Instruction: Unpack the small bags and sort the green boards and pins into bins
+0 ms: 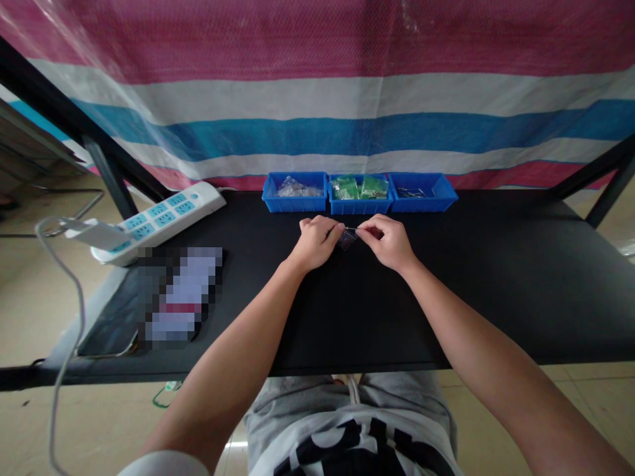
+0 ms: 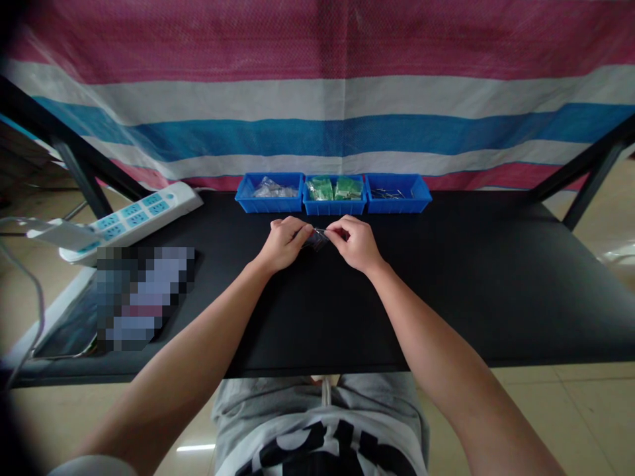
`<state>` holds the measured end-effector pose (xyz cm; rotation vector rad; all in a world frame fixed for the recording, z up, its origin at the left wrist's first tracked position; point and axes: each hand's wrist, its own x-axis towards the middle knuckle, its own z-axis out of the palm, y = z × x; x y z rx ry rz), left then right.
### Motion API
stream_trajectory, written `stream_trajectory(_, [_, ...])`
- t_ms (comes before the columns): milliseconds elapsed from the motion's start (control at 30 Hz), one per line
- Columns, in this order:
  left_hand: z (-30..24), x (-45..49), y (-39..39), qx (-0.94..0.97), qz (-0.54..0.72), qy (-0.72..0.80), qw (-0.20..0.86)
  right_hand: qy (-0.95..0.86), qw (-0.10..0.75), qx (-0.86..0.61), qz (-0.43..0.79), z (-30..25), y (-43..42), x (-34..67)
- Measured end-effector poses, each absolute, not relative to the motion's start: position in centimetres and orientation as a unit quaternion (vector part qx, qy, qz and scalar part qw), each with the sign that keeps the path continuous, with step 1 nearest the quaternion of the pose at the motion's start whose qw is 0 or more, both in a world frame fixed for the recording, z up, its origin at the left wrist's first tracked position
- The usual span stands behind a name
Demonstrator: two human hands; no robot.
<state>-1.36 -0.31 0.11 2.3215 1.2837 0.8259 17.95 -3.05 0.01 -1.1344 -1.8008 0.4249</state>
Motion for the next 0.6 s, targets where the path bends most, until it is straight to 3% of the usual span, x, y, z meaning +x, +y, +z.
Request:
stream_trajectory(200, [0.46, -1.48, -0.51, 0.817, 0.328, 0.438, 0.183, -0.699, 0.484, -0.485, 0.207, -0.05, -3.05, 17.85])
stream_trajectory(600, [0.03, -1.39, -0.51, 0.826, 0.301, 0.444, 0.171, -0.723, 0.431, -0.485, 0.237, -0.15, -2.97, 18.18])
